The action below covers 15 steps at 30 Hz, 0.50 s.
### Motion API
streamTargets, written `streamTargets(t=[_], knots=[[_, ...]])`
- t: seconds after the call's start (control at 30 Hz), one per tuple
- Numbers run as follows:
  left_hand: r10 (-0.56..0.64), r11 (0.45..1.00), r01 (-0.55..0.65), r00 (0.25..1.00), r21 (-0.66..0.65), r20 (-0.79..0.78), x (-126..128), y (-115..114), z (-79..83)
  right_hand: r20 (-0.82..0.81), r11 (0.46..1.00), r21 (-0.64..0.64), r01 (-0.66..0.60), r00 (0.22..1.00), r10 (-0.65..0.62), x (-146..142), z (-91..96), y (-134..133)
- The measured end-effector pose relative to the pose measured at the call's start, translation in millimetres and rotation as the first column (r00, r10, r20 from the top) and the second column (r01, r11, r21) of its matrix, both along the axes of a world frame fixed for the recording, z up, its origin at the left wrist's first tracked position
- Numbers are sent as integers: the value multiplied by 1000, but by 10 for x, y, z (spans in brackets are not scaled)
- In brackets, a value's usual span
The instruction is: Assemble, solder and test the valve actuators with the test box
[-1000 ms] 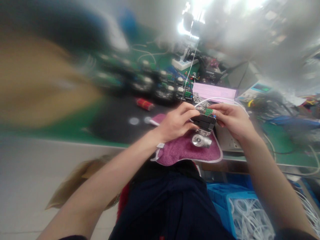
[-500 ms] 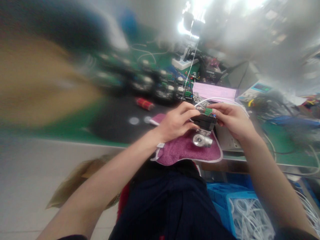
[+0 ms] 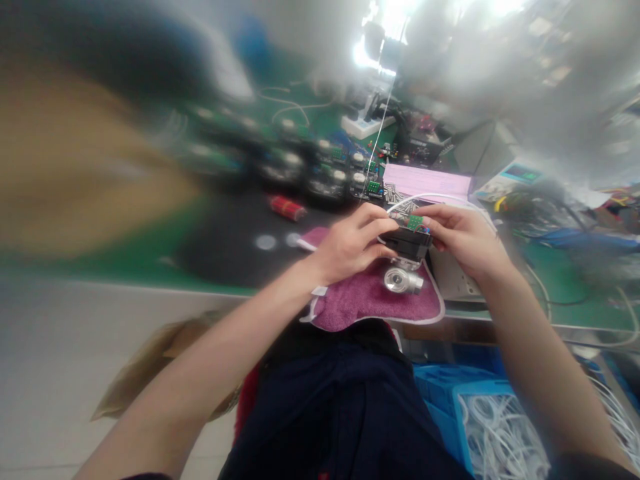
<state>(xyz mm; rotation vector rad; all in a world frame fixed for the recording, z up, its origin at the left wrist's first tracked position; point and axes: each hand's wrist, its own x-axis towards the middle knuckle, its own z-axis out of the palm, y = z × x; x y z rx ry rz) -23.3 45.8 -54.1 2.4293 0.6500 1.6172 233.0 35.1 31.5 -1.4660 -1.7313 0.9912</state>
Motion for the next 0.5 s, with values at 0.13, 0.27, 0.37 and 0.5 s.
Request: streamTargets(t=[0.13,0.27,0.37,0.5], knots=[[0,1000,0,1000,2,1,-1,0,6,-10,1000,-8,-4,1000,4,-9,3,0],[1,1000,-1,1000,2,1,-1,-1,15,-9,1000,-7,-10,1000,10,-9,-1,8],[5,1000,-5,1000,22,3,-1,-1,19,-24,1000,-19,-17,1000,17,-10,4,9],[12,1000,-12,1000,25,-5,-2,-1,14,-14,1000,-17,-22,1000,21,-10,16,0]])
